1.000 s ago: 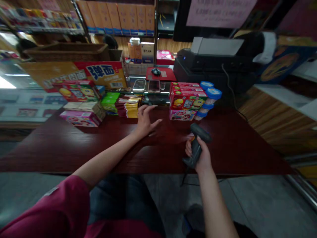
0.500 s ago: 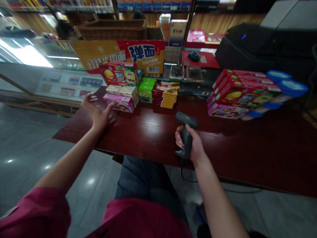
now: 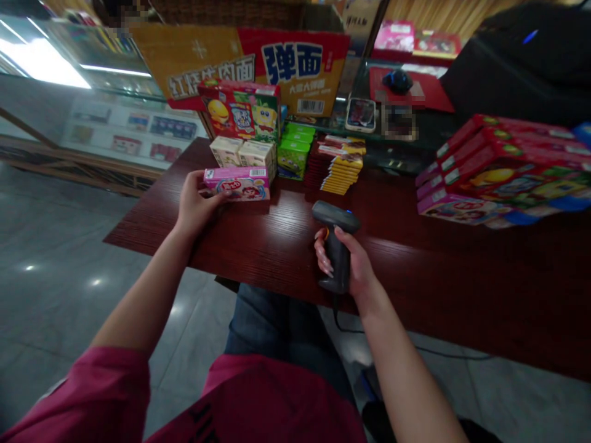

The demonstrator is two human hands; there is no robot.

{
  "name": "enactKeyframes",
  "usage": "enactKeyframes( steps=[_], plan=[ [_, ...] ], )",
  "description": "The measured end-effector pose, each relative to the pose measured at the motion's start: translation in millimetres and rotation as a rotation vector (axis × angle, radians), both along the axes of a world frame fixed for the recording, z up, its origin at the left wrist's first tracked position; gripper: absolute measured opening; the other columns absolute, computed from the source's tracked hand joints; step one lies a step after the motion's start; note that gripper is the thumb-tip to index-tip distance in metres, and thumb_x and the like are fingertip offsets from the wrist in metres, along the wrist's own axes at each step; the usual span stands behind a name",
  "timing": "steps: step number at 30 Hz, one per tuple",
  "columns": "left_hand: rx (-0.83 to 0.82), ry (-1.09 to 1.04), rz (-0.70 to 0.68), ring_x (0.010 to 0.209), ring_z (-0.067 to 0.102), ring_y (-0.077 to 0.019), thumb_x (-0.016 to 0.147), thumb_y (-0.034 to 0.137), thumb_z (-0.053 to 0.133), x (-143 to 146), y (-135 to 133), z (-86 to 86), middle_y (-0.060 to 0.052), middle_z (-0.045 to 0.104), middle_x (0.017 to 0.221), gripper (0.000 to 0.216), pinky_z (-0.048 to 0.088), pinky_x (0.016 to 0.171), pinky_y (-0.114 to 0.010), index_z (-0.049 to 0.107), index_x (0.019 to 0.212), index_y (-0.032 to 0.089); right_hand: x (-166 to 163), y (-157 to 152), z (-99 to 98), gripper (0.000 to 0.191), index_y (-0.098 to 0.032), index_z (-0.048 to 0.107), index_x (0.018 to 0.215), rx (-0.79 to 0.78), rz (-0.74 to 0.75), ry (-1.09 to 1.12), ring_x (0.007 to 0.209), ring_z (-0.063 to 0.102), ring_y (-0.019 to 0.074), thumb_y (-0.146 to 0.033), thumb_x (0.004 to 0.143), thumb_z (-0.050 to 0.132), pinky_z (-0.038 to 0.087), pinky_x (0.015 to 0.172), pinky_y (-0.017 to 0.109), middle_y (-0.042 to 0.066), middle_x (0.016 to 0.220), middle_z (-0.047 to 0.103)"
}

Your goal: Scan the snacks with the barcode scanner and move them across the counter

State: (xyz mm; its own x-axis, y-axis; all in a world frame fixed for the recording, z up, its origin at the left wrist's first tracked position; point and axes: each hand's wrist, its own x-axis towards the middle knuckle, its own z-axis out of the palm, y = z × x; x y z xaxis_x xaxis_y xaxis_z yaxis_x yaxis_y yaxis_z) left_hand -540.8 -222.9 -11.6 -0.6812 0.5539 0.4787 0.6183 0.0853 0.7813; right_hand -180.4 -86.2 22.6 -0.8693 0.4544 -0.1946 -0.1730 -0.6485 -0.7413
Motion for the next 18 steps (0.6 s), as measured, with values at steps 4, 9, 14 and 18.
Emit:
enactKeyframes(
  steps=[4,9,14,18],
  plan=[
    [-0.065,0.213,-0.092,0.102,0.065,-0.0216,0.074,0.041,0.091,23,-7,17.9,-0.006,0.066,0.113,0.046,0.061,0.085,-0.032,0.064,0.105,0.021,8,-1,-1.4,0.034,-0.015,0.071,0.094,-0.018,-0.029,0.01,0.046,0.046,0.007,-0.047,0.086,0.078,0.042,0.039,0.016,0.0,0.067,0.061],
    [-0.08,0.592,-0.182,0.115,0.066,-0.0253,0.09,0.041,0.079,60,-3,27.7,-0.007,0.071,0.121,0.031,0.056,0.102,-0.041,0.066,0.114,0.026,14,-4,-5.1,0.038,-0.015,0.069,0.093,-0.003,0.019,0.025,0.043,0.045,0.0067,-0.051,0.087,0.078,0.039,0.035,0.016,-0.001,0.067,0.063],
    [-0.17,0.85,-0.333,0.116,0.069,-0.0251,0.102,0.039,0.062,72,1,22.2,-0.006,0.075,0.124,0.022,0.054,0.1,-0.042,0.07,0.12,0.028,12,-5,-3.2,0.039,-0.015,0.066,0.087,0.005,0.017,0.018,0.042,0.045,0.0061,-0.052,0.085,0.078,0.037,0.034,0.016,-0.002,0.065,0.062],
    [-0.189,0.91,-0.333,0.114,0.071,-0.0244,0.104,0.041,0.057,70,0,20.2,-0.006,0.076,0.123,0.026,0.053,0.099,-0.04,0.072,0.119,0.027,9,-4,-2.7,0.038,-0.016,0.065,0.084,-0.01,-0.003,0.013,0.04,0.044,0.0055,-0.051,0.084,0.08,0.036,0.033,0.016,-0.002,0.065,0.062]
  ],
)
